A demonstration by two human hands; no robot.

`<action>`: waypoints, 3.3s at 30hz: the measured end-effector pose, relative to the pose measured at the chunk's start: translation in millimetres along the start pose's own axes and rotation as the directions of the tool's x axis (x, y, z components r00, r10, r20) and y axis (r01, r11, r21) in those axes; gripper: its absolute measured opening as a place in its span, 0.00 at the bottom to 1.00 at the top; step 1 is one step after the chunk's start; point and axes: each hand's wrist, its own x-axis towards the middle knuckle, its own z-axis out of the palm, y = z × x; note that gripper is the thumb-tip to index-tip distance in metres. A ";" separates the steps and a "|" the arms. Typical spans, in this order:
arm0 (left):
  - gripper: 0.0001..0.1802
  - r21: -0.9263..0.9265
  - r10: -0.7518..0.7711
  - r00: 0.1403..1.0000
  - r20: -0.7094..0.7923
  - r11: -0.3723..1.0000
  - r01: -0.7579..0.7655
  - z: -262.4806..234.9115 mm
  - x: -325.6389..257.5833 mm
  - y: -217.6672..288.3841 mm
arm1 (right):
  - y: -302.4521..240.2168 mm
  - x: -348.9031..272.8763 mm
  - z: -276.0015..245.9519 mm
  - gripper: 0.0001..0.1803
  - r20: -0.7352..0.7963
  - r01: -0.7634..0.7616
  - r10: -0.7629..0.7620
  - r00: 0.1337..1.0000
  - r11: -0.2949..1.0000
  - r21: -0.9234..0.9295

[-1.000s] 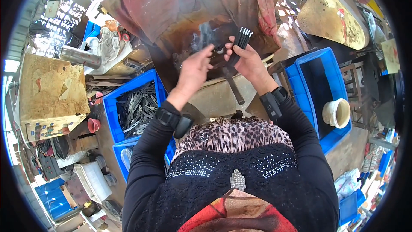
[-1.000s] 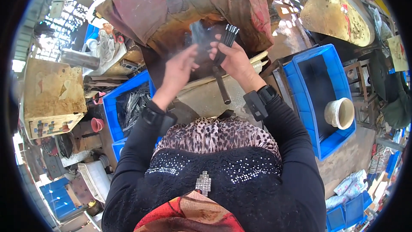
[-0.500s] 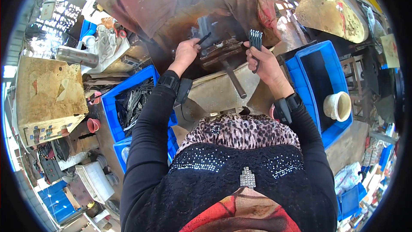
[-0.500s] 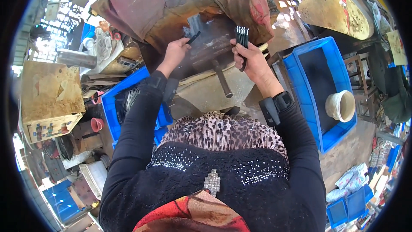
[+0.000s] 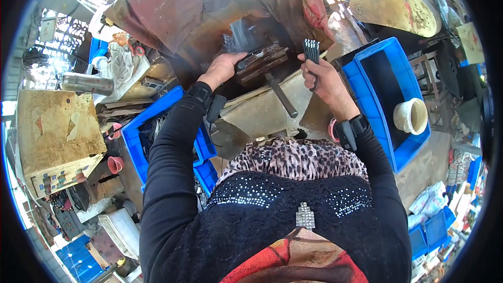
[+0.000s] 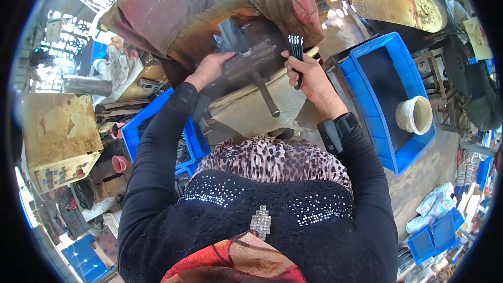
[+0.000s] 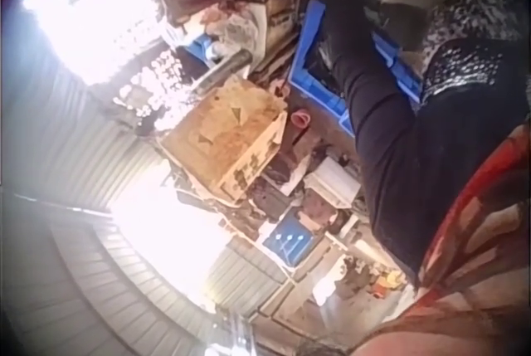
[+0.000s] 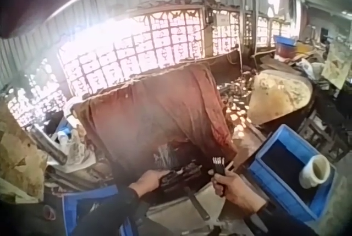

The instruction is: The person picks up a metal piece from a blue bin, holds it against a grinding machine, and then dips it into a bucket of liquid before placing it into a different blue bin.

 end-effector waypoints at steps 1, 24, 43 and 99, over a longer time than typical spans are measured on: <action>0.27 -0.003 0.002 1.000 -0.002 1.000 -0.002 -0.8 -1.5 -2.3 | 0.5 1.7 1.7 0.19 0.004 0.000 0.000 1.000 1.000 0.002; 0.19 0.135 0.502 0.839 -0.209 0.865 -0.483 -4.1 -14.8 151.9 | 1.2 -3.6 -12.3 0.22 0.018 0.054 -0.054 0.998 0.998 0.031; 0.22 -0.236 -0.179 0.685 -0.706 0.972 0.010 -72.1 65.1 88.8 | -6.5 -15.9 -20.3 0.20 -0.030 0.120 -0.118 0.993 0.989 0.089; 0.14 -0.932 -0.125 0.948 0.292 -0.258 0.253 4.9 39.0 171.2 | -3.7 -14.9 28.0 0.21 0.201 -0.061 0.109 0.973 0.970 -0.234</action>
